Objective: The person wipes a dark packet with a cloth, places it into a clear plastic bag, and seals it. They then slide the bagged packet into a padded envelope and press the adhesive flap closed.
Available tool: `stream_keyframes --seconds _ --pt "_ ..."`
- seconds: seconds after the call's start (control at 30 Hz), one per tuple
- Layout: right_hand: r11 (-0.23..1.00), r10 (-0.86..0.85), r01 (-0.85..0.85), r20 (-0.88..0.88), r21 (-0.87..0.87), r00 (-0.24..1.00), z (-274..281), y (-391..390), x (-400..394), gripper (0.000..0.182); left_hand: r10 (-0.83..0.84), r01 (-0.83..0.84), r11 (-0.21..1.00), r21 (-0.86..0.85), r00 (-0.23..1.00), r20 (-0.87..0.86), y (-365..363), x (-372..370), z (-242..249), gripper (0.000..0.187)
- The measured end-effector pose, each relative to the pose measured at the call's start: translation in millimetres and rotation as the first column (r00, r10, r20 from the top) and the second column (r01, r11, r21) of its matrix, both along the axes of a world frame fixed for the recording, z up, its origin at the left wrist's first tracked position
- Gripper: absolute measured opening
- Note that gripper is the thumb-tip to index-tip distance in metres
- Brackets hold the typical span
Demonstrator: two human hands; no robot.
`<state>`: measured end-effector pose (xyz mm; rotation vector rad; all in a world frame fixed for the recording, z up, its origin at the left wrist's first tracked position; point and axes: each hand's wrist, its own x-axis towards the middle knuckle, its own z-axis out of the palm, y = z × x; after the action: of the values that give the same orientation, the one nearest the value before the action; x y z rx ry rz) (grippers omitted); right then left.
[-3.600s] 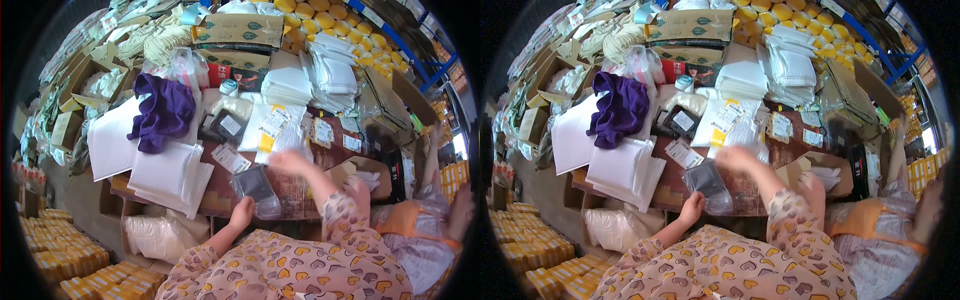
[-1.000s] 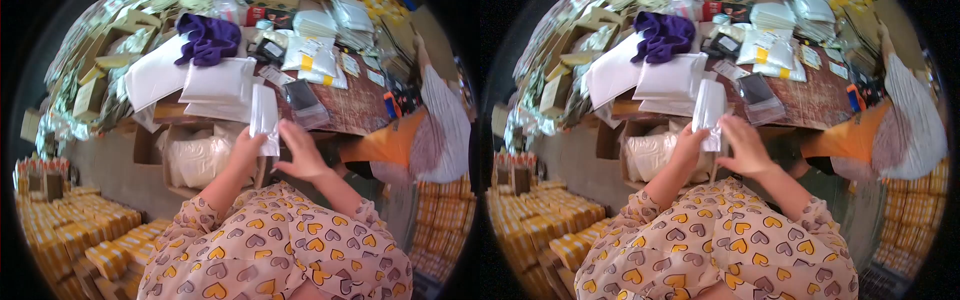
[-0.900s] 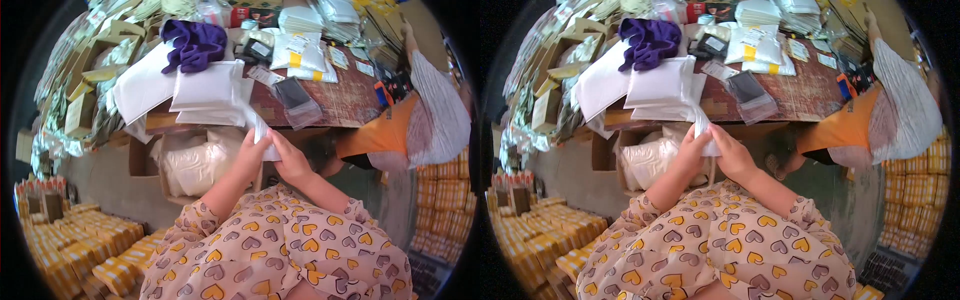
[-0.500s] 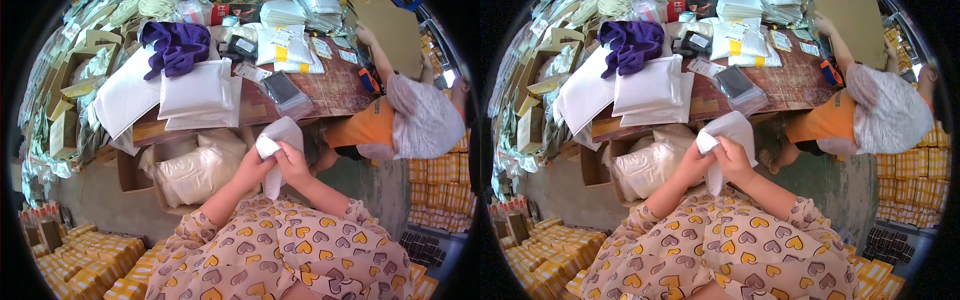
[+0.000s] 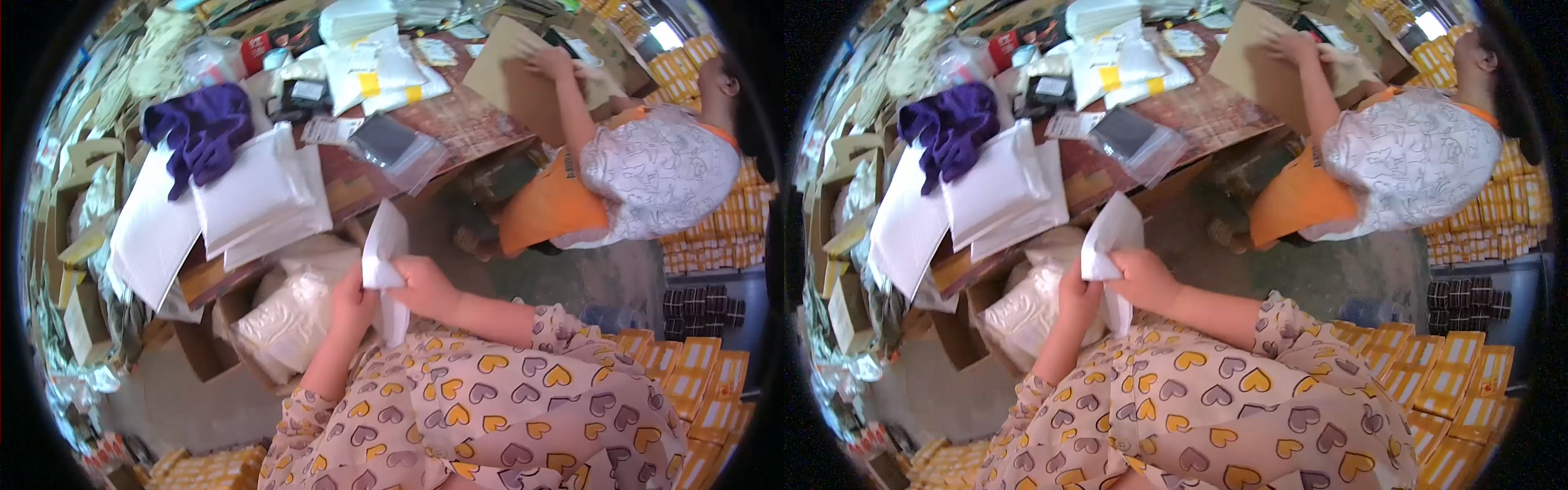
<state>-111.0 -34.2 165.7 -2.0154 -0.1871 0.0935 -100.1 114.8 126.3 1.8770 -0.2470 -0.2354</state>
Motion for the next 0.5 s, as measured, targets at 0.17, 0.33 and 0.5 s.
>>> stream_keyframes --seconds 0.17,0.33,0.5 --pt "0.976 -0.103 0.108 0.033 -0.187 0.994 -1.6 -46.3 18.0 0.011 0.162 -0.168 0.986 0.008 0.964 0.212 -4.7 27.4 9.9 0.04" --pt "0.953 -0.268 0.258 -0.047 -0.161 0.962 4.0 -70.3 35.6 0.014 0.298 -0.308 0.908 -0.284 0.951 -0.08 -16.3 41.3 30.3 0.028" --pt "0.943 -0.09 0.033 -0.158 -0.33 0.983 -4.0 -96.9 45.6 0.017 0.185 -0.183 0.982 -0.039 0.982 0.038 -16.5 53.7 31.4 0.03"
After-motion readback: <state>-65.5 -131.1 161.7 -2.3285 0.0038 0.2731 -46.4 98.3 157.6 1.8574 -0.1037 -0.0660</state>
